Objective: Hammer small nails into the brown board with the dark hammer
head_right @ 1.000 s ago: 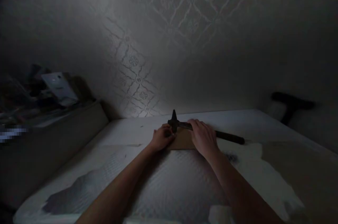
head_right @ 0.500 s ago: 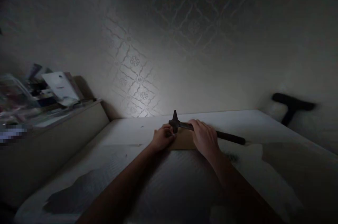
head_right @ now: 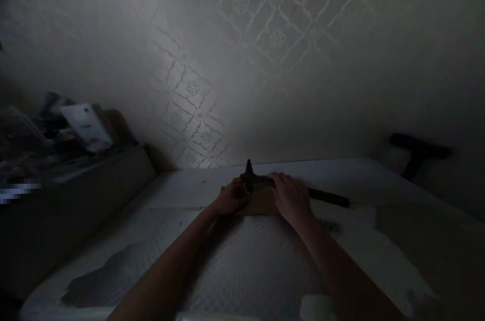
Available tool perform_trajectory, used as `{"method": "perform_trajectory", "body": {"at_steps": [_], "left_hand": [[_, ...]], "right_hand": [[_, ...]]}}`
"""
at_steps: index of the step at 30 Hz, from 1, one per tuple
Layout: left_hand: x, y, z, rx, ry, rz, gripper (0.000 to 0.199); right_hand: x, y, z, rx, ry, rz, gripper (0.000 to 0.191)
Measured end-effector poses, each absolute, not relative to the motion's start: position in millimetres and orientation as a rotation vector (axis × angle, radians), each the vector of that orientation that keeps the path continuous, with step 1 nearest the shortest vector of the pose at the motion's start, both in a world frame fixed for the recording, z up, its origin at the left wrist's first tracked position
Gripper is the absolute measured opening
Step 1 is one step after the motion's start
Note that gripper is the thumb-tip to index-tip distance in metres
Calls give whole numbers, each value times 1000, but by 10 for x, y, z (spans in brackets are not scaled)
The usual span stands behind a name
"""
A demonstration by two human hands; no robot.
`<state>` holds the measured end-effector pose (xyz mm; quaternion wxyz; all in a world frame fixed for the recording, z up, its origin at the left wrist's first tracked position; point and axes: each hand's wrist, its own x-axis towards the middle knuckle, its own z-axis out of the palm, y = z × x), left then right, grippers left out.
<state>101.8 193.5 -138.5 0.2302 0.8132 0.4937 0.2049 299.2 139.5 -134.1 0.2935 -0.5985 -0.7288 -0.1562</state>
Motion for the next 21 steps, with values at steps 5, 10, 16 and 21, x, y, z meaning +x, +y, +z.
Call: {"method": "perform_trajectory", "body": {"at_steps": [5, 10, 16, 21], "left_hand": [[1000, 1952, -1400, 2228, 1350, 548, 16], [979, 1955, -1400, 2228, 1345, 593, 17], [971, 1977, -1428, 2220, 1352, 597, 20], [964, 1976, -1430, 2209, 1323, 590, 26]], "right_hand": [[2989, 1398, -1345, -1576, -1960, -407, 27], [2992, 1403, -1359, -1575, -1932, -398, 27], [2983, 1402, -1359, -1562, -1927, -360, 25], [2933, 1410, -1392, -1552, -1895, -314, 26]]}}
